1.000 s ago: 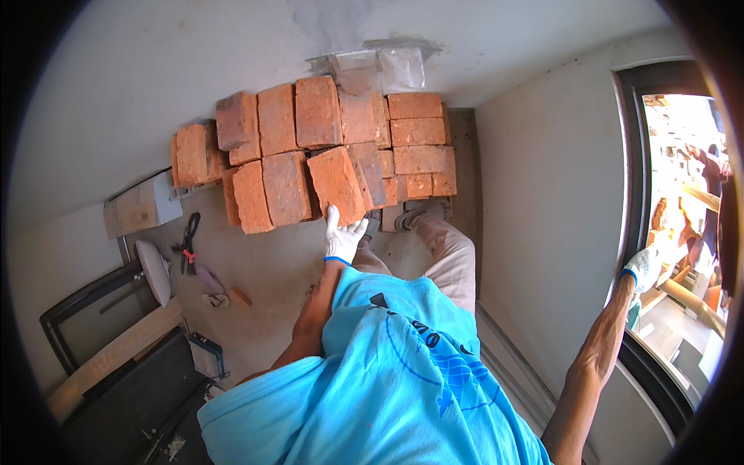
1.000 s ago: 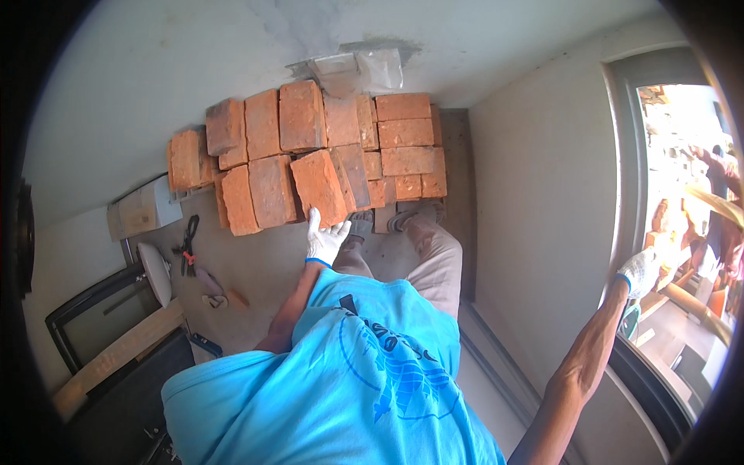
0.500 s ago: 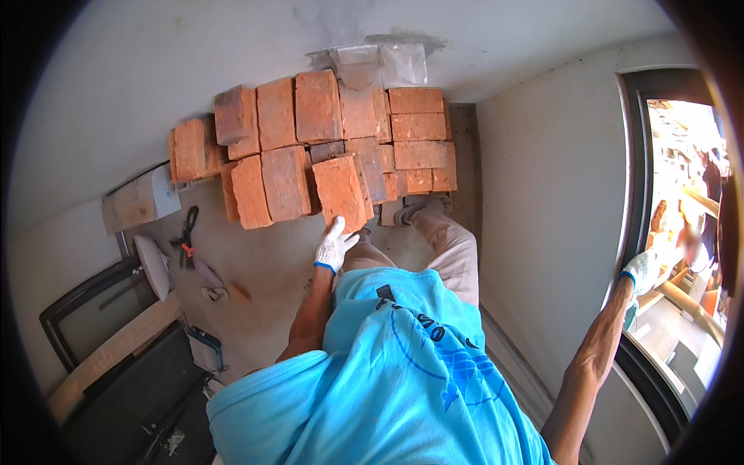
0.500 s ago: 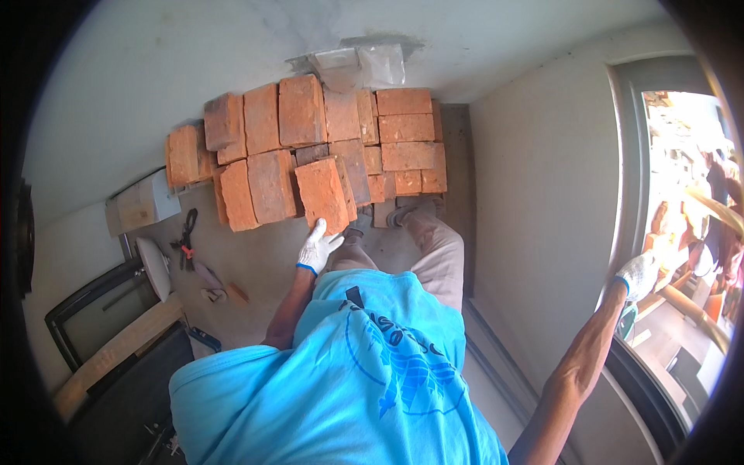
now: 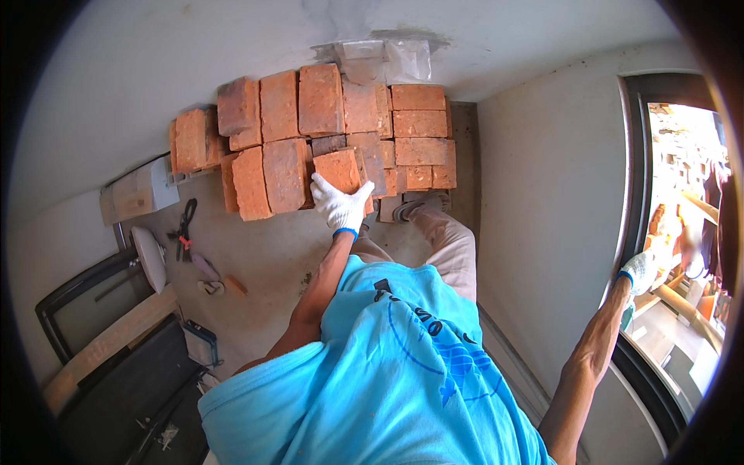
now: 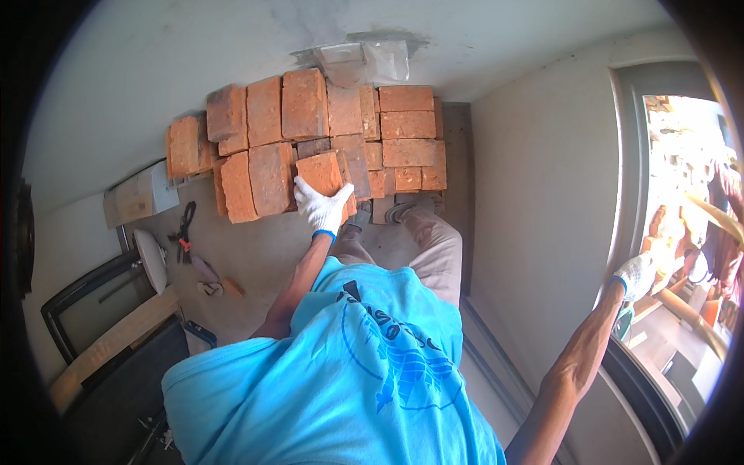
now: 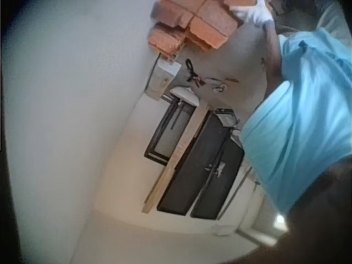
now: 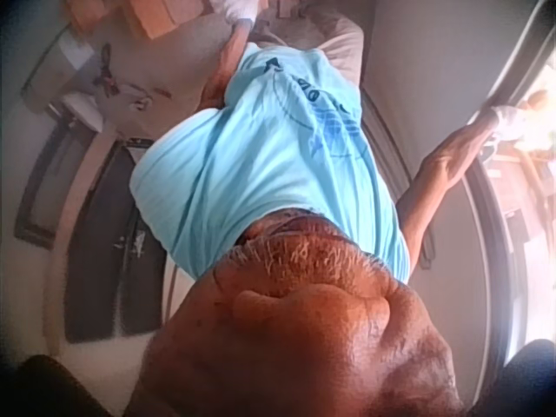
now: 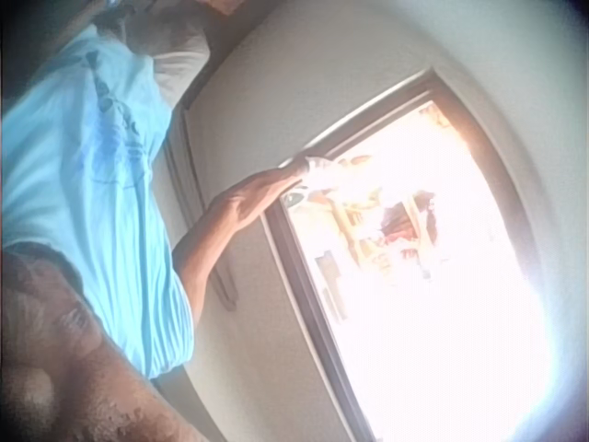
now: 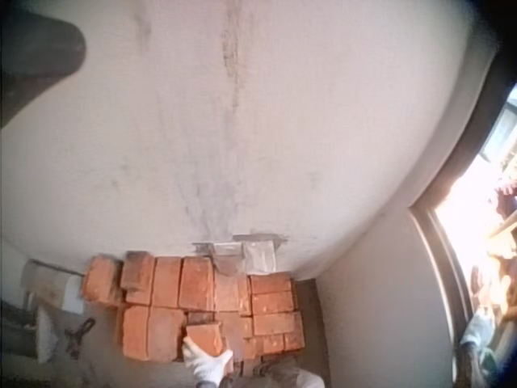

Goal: The person stacks red bricks on the floor in a small room. They pick up bricks from a pile and arrange them into a neat stack, occasionally passing bricks through a window to another person.

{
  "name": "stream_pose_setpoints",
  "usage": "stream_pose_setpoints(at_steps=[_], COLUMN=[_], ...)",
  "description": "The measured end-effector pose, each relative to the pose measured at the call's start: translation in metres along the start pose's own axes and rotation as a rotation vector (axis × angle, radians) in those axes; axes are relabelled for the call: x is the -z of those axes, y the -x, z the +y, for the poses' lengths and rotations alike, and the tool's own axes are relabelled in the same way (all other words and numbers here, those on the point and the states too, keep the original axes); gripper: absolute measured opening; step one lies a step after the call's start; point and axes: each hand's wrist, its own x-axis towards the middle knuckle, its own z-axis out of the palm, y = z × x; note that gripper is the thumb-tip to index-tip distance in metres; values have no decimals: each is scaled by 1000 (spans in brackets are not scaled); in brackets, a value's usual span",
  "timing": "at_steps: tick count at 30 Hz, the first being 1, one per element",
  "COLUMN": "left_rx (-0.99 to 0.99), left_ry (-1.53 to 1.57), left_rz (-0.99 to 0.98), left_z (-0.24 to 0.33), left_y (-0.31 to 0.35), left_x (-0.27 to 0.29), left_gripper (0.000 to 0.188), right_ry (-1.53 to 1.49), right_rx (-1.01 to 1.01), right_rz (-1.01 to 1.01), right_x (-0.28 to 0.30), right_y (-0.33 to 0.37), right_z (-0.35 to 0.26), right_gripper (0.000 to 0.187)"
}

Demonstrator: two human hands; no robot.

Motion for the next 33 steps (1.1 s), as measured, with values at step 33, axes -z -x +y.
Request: stream_pose_setpoints(at_steps=[33], left_rx=[559], left_ry=[851], left_rz=[-632], left_z=[-66], left_y=[-3], left_x=[9], left_gripper=[76], right_ry=[8], right_rx=[-62], right_rz=[-56], right_x=[-6], right_y=[-9], right_z=[16], right_gripper=[60])
